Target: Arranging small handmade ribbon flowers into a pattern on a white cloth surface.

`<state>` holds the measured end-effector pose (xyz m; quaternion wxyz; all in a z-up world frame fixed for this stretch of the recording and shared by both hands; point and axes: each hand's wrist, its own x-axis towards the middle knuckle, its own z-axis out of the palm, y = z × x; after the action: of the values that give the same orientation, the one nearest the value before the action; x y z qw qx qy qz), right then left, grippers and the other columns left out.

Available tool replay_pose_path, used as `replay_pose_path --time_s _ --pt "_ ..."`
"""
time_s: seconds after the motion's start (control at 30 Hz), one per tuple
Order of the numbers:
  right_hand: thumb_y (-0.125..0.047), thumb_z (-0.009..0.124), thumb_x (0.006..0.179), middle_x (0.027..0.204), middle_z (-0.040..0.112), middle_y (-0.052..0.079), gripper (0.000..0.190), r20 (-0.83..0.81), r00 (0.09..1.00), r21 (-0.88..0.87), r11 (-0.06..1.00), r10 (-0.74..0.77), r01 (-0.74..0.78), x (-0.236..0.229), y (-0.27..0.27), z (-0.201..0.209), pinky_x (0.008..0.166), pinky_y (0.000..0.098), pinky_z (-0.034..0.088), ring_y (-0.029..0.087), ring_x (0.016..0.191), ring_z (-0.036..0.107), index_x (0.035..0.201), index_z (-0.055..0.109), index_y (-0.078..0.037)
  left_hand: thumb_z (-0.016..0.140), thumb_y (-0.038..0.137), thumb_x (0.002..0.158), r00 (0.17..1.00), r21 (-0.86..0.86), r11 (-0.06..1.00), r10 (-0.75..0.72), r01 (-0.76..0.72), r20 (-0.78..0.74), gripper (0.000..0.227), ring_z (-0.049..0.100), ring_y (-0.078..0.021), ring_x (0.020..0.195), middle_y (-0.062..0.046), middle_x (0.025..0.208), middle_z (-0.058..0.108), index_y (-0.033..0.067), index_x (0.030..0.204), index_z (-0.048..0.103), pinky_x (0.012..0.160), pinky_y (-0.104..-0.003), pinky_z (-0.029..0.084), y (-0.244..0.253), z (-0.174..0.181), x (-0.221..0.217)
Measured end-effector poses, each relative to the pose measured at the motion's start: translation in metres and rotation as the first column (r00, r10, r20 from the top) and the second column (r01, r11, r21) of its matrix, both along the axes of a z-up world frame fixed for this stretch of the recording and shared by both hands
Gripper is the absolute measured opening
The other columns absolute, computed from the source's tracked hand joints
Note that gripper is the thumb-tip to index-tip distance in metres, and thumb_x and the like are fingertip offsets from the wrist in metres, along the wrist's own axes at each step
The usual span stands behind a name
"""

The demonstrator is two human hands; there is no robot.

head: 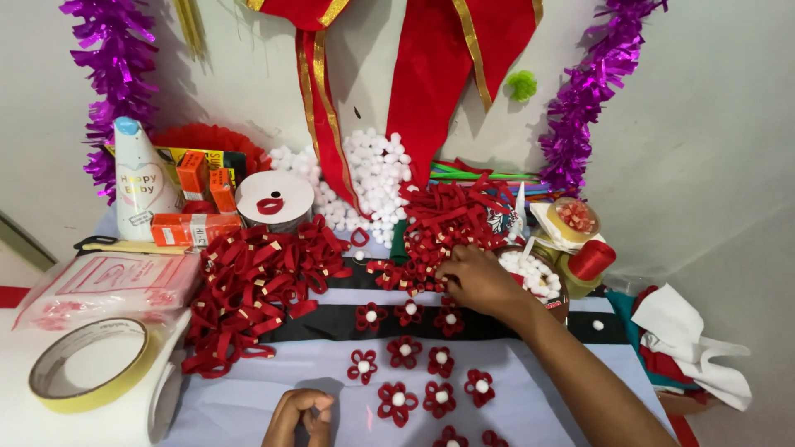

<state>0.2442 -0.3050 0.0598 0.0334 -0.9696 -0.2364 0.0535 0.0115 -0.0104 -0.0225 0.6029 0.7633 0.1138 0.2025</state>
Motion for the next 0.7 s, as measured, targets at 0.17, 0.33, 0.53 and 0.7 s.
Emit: replay_pose_path --time_s 0.17,0.33,0.53,0.7 --pt "-0.028 0.069 0.089 0.118 0.061 0.006 0.031 0.033 0.998 -0.11 0.993 0.047 -0.043 0.002 0.005 -0.013 0.096 0.0508 0.039 0.03 0.117 0.054 0.119 0.073 -0.024 0.064 0.006 0.083 0.999 0.011 0.999 0.034 -0.034 0.043 0.014 0.049 -0.0112 0.057 0.002 0.077 0.067 0.0146 0.082 0.075 0.062 -0.022 0.044 -0.004 -0.001 0.001" --pt "-0.027 0.072 0.088 0.113 0.061 0.005 0.019 0.102 0.992 -0.064 0.996 0.069 -0.062 0.007 0.004 -0.026 0.098 0.0532 0.04 0.031 0.117 0.055 0.106 0.073 -0.02 0.064 0.003 0.083 0.998 0.06 0.996 0.065 -0.065 0.013 0.017 0.048 -0.0127 0.056 0.001 0.077 0.067 0.0152 0.081 0.075 0.062 -0.024 0.044 -0.005 -0.001 0.001" --pt "-0.019 0.066 0.082 0.099 0.06 0.0 0.009 0.076 0.997 0.011 1.0 0.028 -0.029 -0.012 0.005 -0.006 0.095 0.0448 0.039 0.026 0.104 0.055 0.09 0.063 -0.02 0.067 0.012 0.086 0.998 0.01 1.0 0.03 -0.029 -0.061 0.01 0.053 -0.0128 0.061 0.002 0.08 0.069 0.0142 0.084 0.077 0.065 -0.024 0.045 -0.003 0.002 -0.001" --pt "-0.016 0.068 0.088 0.09 0.064 0.002 0.006 0.299 0.954 0.329 0.935 0.029 -0.131 -0.059 -0.015 0.024 0.076 0.0376 0.042 0.022 0.084 0.054 0.093 0.064 -0.016 0.064 0.005 0.083 0.998 -0.016 0.998 0.056 -0.056 -0.018 0.013 0.051 -0.0133 0.062 0.0 0.082 0.069 0.0115 0.084 0.075 0.068 -0.024 0.044 -0.007 0.014 -0.004"
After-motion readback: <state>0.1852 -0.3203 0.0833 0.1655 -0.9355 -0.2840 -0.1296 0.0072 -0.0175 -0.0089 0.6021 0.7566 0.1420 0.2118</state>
